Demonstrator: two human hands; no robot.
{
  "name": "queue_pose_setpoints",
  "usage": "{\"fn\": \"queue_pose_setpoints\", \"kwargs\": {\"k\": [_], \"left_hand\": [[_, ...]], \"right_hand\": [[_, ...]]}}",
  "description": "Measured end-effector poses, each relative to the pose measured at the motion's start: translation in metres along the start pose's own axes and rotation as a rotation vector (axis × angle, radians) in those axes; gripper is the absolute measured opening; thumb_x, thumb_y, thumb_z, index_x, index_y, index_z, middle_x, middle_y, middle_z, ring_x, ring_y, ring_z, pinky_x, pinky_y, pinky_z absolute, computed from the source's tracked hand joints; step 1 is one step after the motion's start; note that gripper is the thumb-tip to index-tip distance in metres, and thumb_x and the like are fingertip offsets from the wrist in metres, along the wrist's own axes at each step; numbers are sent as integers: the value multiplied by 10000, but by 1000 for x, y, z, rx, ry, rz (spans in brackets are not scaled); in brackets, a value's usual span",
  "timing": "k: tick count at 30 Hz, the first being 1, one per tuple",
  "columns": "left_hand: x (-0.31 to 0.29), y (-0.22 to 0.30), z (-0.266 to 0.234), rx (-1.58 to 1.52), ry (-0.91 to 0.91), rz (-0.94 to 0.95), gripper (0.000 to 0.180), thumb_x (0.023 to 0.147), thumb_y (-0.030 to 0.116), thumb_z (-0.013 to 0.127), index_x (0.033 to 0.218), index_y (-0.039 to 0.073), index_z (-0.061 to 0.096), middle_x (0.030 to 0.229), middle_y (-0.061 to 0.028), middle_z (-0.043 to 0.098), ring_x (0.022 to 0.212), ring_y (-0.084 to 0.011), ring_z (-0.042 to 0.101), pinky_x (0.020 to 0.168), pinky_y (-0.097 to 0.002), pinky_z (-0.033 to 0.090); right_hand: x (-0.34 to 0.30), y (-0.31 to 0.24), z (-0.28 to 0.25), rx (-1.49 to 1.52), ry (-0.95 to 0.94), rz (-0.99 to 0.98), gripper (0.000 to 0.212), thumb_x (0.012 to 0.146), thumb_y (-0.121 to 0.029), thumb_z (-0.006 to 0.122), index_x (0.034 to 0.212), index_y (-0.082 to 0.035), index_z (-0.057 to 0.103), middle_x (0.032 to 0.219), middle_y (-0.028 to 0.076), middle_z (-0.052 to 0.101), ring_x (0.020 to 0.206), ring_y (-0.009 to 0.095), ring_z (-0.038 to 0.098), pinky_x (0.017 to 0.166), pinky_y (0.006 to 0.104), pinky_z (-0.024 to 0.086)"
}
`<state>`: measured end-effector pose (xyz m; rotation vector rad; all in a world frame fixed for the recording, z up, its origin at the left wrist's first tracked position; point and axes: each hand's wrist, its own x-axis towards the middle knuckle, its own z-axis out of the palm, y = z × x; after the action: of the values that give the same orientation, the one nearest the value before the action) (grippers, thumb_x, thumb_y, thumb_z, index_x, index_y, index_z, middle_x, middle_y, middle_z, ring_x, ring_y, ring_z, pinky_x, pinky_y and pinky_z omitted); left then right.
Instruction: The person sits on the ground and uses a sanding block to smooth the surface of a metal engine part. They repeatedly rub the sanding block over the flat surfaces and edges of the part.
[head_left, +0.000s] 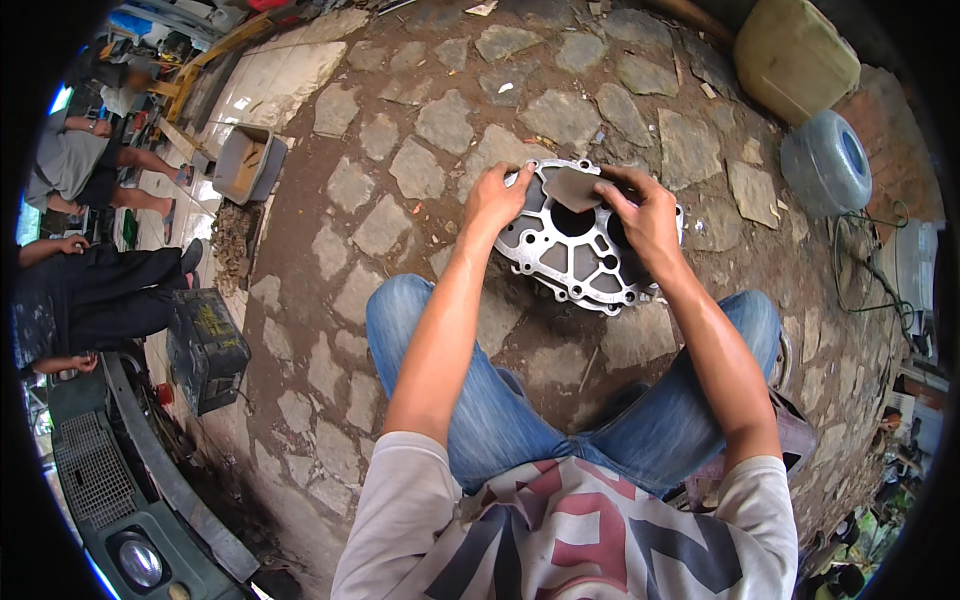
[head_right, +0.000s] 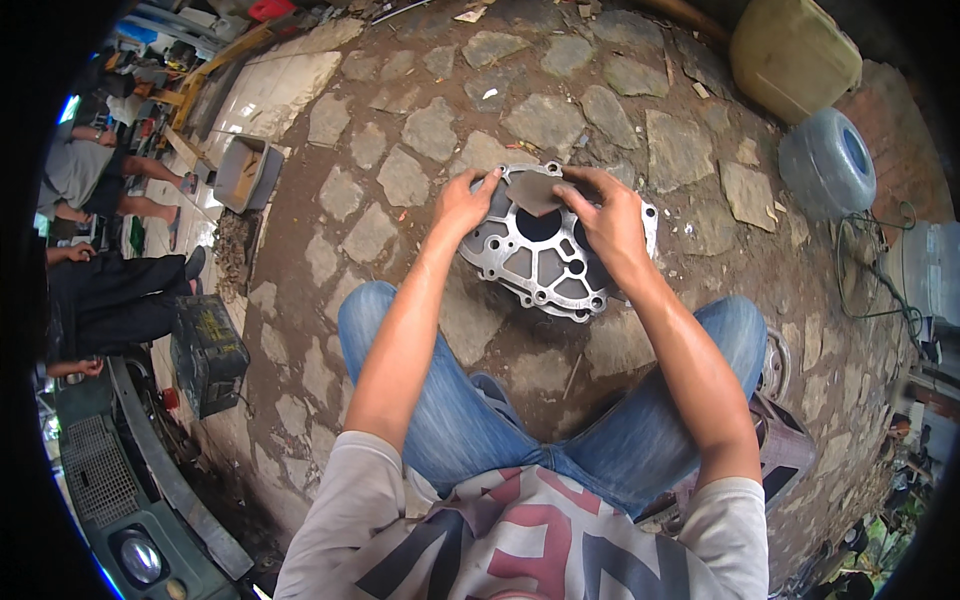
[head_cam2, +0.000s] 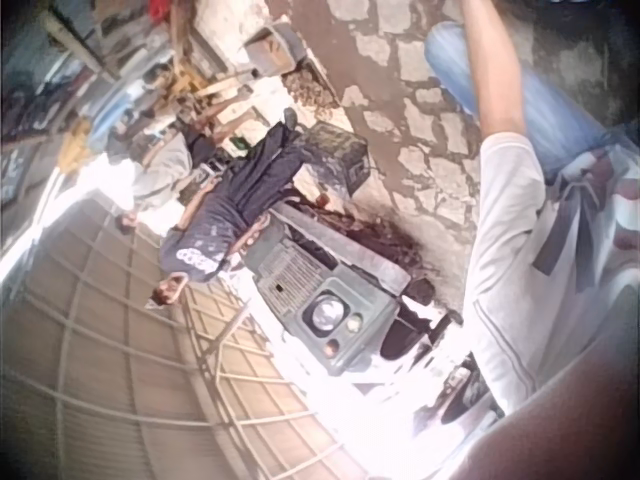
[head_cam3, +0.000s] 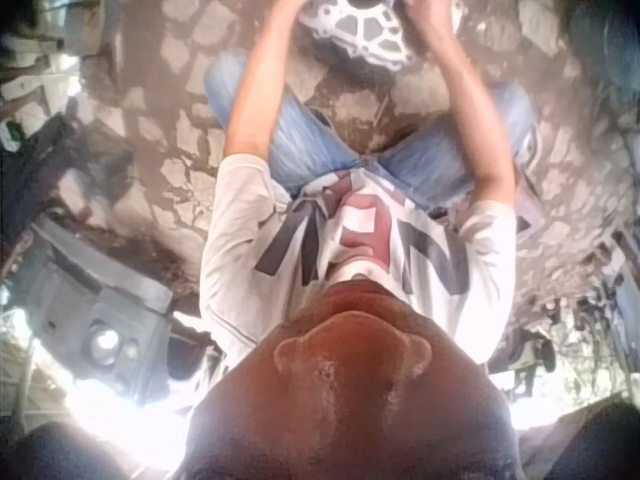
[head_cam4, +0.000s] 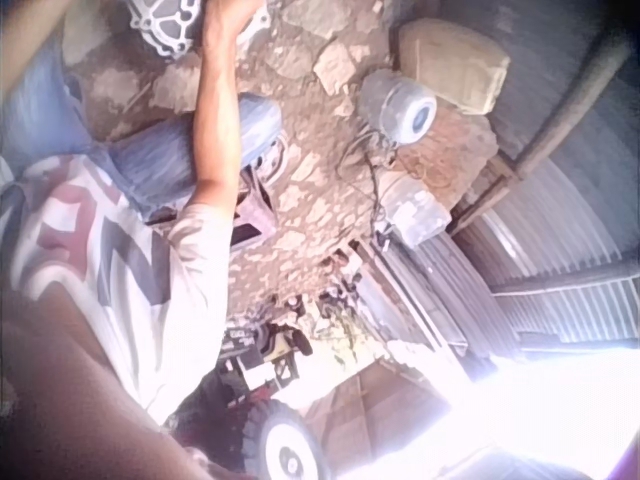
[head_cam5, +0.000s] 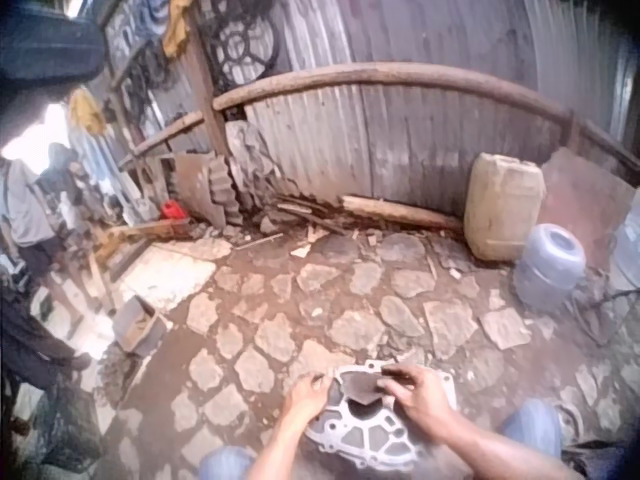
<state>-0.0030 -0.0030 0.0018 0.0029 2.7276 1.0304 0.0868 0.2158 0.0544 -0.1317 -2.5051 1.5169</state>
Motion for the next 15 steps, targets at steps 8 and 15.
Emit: {"fn": "queue_pose_setpoints", "kwargs": {"k": [8,15], "left_hand": [[1,-2,1,4,-7,-1,584,965,535,581,1196,11,698,1194,-271,679,1157,-423,635,1003,-479,480],[2,-1,2,4,-2,-5,607,951,572,579,1207,35,703,1184,-256,695,1155,-409,649,993,-457,490]], "right_hand": [[-1,12,-7,-313,-419,-388,411,852,-278,781,1193,-58,712,1264,134,669,1188,312,607,1051,422,452],[-12,20,8,-533,-387,-543,565,888,-353,720,1393,-127,610,1517,143,498,1429,332,424,1180,502,333]]}}
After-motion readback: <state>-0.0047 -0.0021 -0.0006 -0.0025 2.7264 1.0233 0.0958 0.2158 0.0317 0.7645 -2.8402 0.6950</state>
